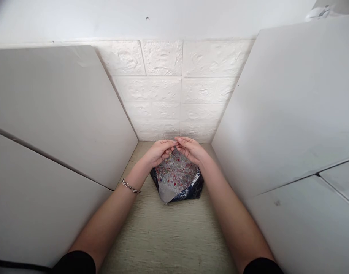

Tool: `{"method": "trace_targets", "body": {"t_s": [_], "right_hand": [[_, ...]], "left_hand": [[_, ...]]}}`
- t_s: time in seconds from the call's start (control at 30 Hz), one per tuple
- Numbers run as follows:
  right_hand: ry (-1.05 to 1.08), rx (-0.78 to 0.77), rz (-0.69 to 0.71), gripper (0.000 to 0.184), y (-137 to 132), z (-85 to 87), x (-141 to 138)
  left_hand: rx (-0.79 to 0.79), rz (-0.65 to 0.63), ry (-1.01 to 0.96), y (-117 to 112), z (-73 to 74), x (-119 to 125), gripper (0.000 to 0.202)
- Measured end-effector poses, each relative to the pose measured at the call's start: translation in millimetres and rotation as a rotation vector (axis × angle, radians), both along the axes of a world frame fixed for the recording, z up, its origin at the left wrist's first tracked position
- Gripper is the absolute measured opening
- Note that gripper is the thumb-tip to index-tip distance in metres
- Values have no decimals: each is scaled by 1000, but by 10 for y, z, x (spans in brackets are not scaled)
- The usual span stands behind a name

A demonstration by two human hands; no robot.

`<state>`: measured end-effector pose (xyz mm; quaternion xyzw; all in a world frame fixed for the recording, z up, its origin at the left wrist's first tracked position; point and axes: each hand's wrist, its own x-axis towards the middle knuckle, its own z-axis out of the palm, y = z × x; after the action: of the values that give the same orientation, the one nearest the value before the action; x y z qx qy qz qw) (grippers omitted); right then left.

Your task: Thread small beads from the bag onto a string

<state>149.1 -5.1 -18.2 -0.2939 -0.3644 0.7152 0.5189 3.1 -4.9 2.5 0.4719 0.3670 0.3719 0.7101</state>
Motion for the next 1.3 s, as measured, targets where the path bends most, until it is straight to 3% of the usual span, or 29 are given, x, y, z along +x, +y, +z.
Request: {"method": "trace_targets", "body": {"t_s": [0.93,1.13,1.3], "right_hand": [[-87,36,-41,21,-12,7,-14],[-189,91,-80,23,-18,30,-19],[-393,163,-130,22,-17,87,-25]], "left_hand": [[14,-23,-76,9,-18,-3,18],[-1,-26,-118,48,-64,-11,20],[-8,7,-115,69,-84,-21,20]]}}
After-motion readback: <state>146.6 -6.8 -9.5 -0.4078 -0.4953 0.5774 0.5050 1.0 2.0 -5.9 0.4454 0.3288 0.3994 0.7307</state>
